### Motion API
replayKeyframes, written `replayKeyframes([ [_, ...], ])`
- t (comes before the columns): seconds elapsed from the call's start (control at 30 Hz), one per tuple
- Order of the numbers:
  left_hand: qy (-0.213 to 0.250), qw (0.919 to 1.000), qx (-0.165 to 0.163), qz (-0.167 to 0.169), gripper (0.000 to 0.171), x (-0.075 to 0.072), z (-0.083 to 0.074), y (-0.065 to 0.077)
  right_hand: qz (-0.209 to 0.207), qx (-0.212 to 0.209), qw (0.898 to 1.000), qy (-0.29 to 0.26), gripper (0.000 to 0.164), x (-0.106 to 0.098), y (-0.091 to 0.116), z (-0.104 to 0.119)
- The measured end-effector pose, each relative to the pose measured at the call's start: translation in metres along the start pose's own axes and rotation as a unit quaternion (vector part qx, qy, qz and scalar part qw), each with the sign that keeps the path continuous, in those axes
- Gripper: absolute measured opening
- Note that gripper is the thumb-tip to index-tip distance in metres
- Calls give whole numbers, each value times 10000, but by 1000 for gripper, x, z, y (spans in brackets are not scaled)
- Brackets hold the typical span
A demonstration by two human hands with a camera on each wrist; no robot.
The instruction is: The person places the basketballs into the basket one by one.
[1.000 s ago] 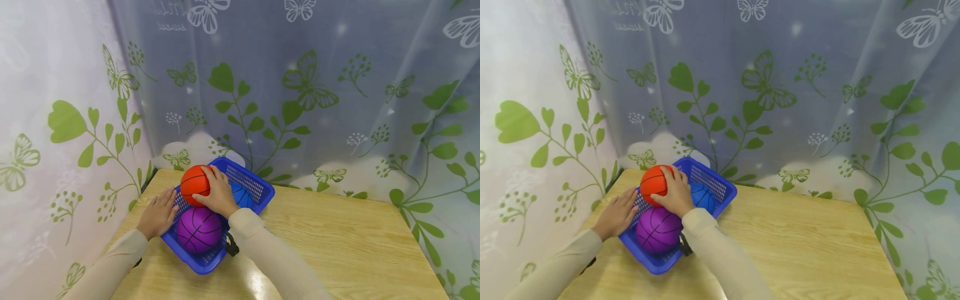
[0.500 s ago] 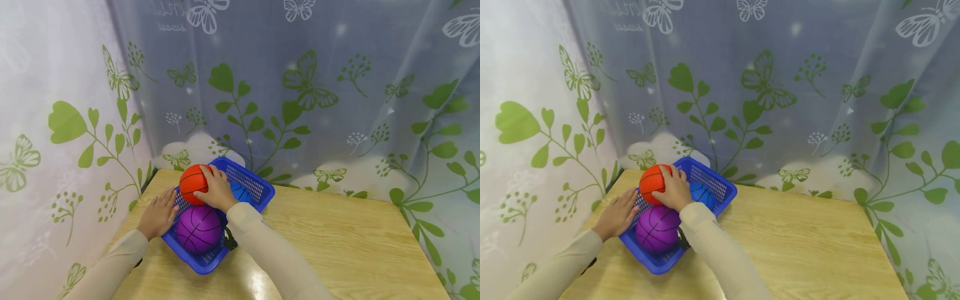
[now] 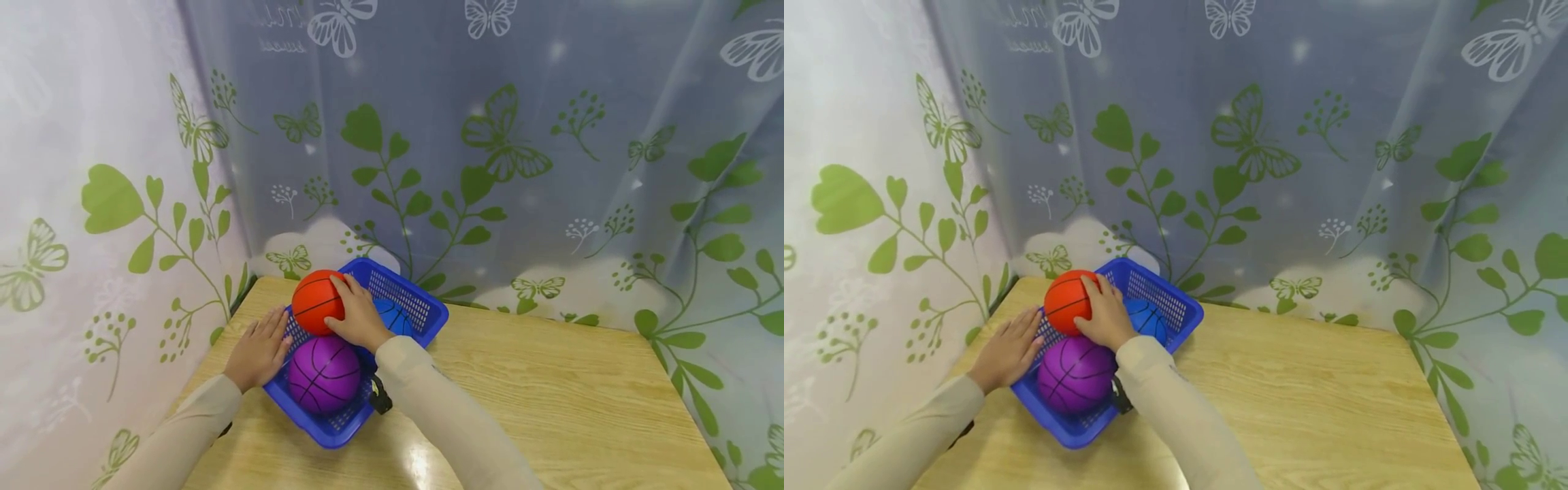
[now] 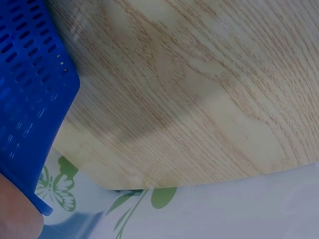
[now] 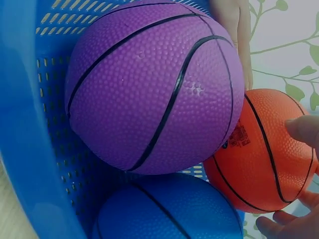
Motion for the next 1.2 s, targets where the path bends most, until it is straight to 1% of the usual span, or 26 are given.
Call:
replayKeyframes([
  [0.07,15,10000,9,-27,54,1,0,0,-20,-36,10000,-58,76,1,1,-3],
  [0.17,26,10000,43,-52,54,3,0,-1,-67,-134,9995,-294,75,2,3,-8],
  [0.33,42,10000,63,-36,54,4,1,-2,-171,-342,9974,-611,70,0,8,-22],
  [0.47,63,10000,50,12,54,3,3,-2,-490,-485,9958,-602,64,-6,13,-39],
  [0.6,126,9998,75,-112,53,1,6,-1,-862,-638,9922,-641,60,-14,18,-55],
  [0.7,137,9997,102,-157,53,-1,5,-1,-998,-574,9910,-688,60,-21,24,-68],
  [0.77,122,9998,101,-91,53,-1,4,-2,-1055,-466,9909,-693,60,-27,29,-76],
  [0.97,89,9999,61,20,54,0,4,-4,-1248,-342,9892,-685,58,-53,49,-103],
  [1.07,118,9999,88,80,55,0,6,-4,-1132,-177,9919,-539,58,-68,59,-119],
  [1.17,212,9995,168,147,57,-1,10,-3,-860,53,9957,-354,59,-83,70,-137],
  [1.2,224,9994,231,123,57,-3,12,-3,-763,138,9965,-299,60,-88,74,-143],
])
Point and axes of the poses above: each hand's wrist, its own y-axis away from the middle knuckle, its own x-axis out of the palm, z = x × y, the point moved 2 cm from there along -y, towards the middle knuckle
